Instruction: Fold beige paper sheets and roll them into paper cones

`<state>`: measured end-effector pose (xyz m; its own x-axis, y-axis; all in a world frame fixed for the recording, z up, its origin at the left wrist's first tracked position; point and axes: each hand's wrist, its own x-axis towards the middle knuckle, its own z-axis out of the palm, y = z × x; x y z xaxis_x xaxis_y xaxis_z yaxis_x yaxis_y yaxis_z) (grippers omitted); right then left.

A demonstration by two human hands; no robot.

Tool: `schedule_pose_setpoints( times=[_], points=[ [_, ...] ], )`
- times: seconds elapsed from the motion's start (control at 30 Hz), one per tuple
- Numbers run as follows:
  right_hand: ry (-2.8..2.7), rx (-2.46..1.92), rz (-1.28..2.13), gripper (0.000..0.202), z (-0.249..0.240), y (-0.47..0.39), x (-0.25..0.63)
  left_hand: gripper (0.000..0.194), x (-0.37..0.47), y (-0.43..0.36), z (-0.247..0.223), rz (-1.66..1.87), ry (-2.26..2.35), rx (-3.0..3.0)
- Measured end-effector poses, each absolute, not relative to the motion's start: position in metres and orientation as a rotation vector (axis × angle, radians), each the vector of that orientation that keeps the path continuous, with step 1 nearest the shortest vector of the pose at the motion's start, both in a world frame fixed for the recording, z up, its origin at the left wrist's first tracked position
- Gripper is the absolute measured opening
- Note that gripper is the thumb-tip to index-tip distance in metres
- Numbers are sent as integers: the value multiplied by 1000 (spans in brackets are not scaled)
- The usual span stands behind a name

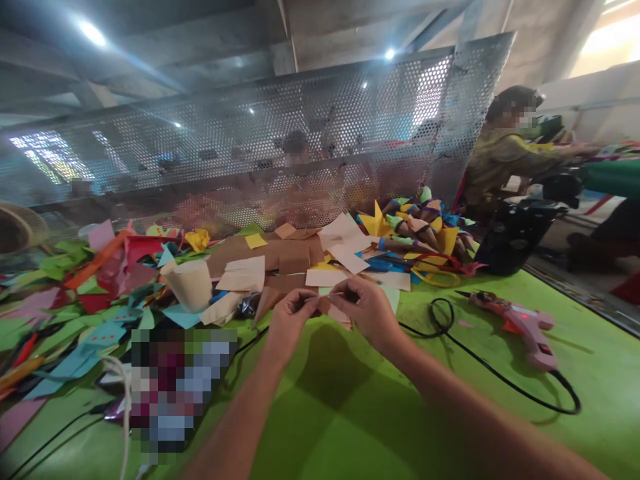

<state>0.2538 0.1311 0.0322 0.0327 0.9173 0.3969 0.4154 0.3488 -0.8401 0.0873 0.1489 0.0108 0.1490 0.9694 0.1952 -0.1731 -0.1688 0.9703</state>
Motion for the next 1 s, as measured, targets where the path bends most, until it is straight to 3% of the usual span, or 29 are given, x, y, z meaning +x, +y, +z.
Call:
schedule_pose_setpoints(
  times=[0.47,0.67,0.8,1.0],
  points=[
    [-1493,-1219,789,31,25,127,262,22,87,147,9,1283,939,1375],
    [-1387,-1171,947,54,28,128,262,21,87,146,11,1292,956,1406],
    [-1475,-1180,971,31,27,128,263,21,87,144,12,1316,961,1424],
    [-1637,-1273,707,30,22,128,266,18,87,143,13,1258,964,1468]
  ],
)
